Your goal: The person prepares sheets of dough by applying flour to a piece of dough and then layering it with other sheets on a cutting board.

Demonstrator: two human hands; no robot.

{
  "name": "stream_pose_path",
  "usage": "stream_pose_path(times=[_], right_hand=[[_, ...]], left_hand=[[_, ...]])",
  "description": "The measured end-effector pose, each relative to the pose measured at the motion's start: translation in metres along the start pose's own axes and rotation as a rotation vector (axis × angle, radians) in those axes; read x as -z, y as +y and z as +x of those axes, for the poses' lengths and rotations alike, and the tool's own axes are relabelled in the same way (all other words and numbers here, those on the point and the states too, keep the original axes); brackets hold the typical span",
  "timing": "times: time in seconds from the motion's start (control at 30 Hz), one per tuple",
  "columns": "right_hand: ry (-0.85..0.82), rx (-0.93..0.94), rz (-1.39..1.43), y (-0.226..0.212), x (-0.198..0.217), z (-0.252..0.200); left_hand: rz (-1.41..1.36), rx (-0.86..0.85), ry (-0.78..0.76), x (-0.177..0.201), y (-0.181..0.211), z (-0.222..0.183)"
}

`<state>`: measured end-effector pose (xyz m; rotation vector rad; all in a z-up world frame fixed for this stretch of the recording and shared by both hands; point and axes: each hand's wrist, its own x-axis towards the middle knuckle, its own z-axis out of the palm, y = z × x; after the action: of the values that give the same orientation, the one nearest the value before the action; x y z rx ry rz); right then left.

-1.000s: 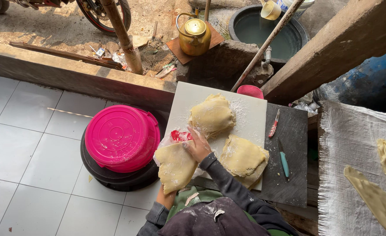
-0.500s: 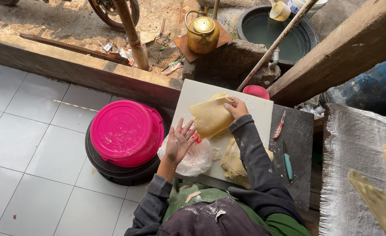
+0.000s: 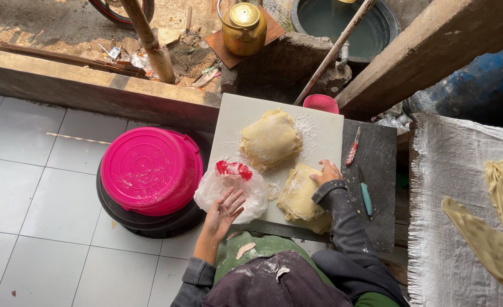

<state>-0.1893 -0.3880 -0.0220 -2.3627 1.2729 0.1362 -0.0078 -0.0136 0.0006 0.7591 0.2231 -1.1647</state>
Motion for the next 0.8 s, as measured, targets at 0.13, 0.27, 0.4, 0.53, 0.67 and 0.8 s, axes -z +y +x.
stream_pose_path(times=[0.13,0.27,0.4,0.53,0.67,0.8], right_hand=[[-0.14,-0.165,-0.053,-0.003,0.005,0.014],[0.011,-0.039,-0.224,-0.023,-0.005,-0.004],[0.248,0.185,-0.407,-0.042,-0.019,-0.035],[0.483,0.327,-0.452,-0.046,-0.036,-0.074],[0.435,0.407,-0.279,-0.047,-0.03,-0.108],[0.36,0.409,-0.047,-0.046,0.002,-0.127]], left_hand=[[0.114,0.077,-0.117,-0.027,-0.011,0.014],[0.218,0.157,-0.167,-0.049,-0.03,0.018],[0.345,0.244,-0.234,-0.05,-0.052,0.029],[0.427,0.329,-0.264,-0.048,-0.101,0.079],[0.435,0.233,-0.241,-0.068,-0.152,0.13],[0.417,0.025,-0.275,-0.072,-0.175,0.144]])
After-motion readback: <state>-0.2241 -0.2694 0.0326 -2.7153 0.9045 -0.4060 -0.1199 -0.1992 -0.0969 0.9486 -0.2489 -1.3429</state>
